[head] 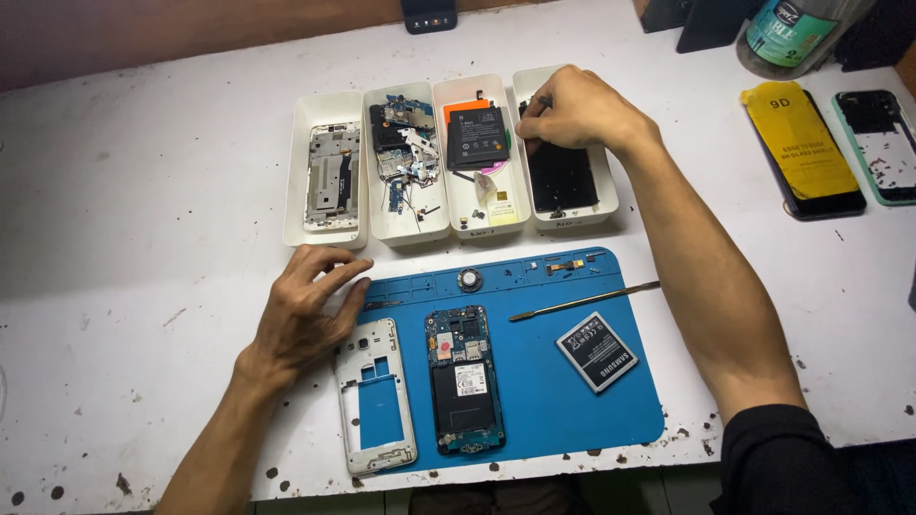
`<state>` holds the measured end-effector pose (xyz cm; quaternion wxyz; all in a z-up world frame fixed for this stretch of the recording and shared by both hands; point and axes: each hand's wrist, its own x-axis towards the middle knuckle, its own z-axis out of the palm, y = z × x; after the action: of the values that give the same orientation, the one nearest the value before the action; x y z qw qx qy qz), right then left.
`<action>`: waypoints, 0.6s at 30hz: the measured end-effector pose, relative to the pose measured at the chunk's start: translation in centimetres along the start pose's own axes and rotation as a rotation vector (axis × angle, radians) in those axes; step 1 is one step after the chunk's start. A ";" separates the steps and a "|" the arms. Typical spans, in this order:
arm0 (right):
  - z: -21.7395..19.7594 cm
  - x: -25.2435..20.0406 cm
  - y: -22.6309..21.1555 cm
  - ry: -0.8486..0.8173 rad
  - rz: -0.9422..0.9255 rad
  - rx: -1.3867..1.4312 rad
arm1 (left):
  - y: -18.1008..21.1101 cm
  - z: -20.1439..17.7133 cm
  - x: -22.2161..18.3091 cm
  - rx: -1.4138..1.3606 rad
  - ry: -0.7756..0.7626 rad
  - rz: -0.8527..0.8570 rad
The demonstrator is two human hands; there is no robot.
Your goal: Repairing a smartphone by manipulating internal components with tools
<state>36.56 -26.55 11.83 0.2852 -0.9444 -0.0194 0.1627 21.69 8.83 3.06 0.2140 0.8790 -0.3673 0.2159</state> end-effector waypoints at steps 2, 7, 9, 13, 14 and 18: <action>0.3 0.7 0.4 -0.004 -0.013 -0.021 | 0.0 0.0 -0.1 0.008 -0.003 0.002; 0.5 1.3 0.7 0.044 -0.079 -0.087 | -0.1 0.2 -0.3 0.010 -0.027 0.020; 1.1 2.7 1.2 0.358 -0.381 -0.134 | 0.1 0.2 -0.3 -0.033 -0.030 0.016; 1.5 5.0 -1.3 0.211 -0.334 -0.359 | 0.0 0.1 -0.3 -0.026 -0.035 0.018; 1.4 5.8 -1.6 0.154 -0.271 -0.431 | 0.0 0.0 -0.2 -0.029 -0.023 0.023; 1.5 6.9 -2.3 0.047 -0.195 -0.495 | 0.2 -0.3 -0.1 -0.022 0.008 0.009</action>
<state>42.75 -22.92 9.89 0.0603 -0.9825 -0.1429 0.1030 21.45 8.96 3.30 0.2241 0.8741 -0.3727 0.2163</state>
